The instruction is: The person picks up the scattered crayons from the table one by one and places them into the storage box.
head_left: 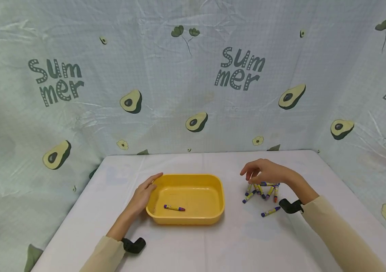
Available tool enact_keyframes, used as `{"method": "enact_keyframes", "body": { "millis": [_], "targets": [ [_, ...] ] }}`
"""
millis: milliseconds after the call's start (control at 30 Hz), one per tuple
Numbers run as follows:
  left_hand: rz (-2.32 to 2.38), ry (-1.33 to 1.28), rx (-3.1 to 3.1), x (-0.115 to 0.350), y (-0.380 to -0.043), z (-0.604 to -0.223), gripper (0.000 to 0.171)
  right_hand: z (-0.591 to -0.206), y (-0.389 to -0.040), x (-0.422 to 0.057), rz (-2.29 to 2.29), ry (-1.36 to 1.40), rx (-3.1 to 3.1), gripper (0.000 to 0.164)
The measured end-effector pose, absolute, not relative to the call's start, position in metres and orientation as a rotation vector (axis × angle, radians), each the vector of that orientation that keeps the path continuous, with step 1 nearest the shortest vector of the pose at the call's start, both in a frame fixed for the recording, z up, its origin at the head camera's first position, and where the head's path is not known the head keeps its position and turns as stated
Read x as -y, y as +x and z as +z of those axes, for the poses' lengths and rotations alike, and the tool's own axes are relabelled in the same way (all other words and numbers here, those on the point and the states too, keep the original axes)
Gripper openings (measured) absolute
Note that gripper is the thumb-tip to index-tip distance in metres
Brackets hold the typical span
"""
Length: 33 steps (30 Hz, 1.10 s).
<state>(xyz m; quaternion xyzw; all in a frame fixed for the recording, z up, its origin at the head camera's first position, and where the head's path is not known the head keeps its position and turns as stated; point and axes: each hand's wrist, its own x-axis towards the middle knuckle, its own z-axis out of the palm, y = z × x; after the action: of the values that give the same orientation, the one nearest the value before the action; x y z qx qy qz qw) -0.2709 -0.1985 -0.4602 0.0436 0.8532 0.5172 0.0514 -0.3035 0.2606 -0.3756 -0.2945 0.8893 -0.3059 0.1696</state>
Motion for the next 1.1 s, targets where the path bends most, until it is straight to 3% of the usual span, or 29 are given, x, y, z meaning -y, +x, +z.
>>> {"method": "enact_keyframes", "body": {
  "millis": [600,1100],
  "targets": [
    [1.567,0.152,-2.595,0.202,-0.269,-0.46,0.049,-0.413,-0.251,-0.296,-0.849,-0.877,-2.401,0.033],
    [1.571,0.138,-2.598,0.202,-0.269,-0.463,0.049,-0.436,-0.245,-0.294,-0.672,-0.856,-2.569,0.038]
  ]
}}
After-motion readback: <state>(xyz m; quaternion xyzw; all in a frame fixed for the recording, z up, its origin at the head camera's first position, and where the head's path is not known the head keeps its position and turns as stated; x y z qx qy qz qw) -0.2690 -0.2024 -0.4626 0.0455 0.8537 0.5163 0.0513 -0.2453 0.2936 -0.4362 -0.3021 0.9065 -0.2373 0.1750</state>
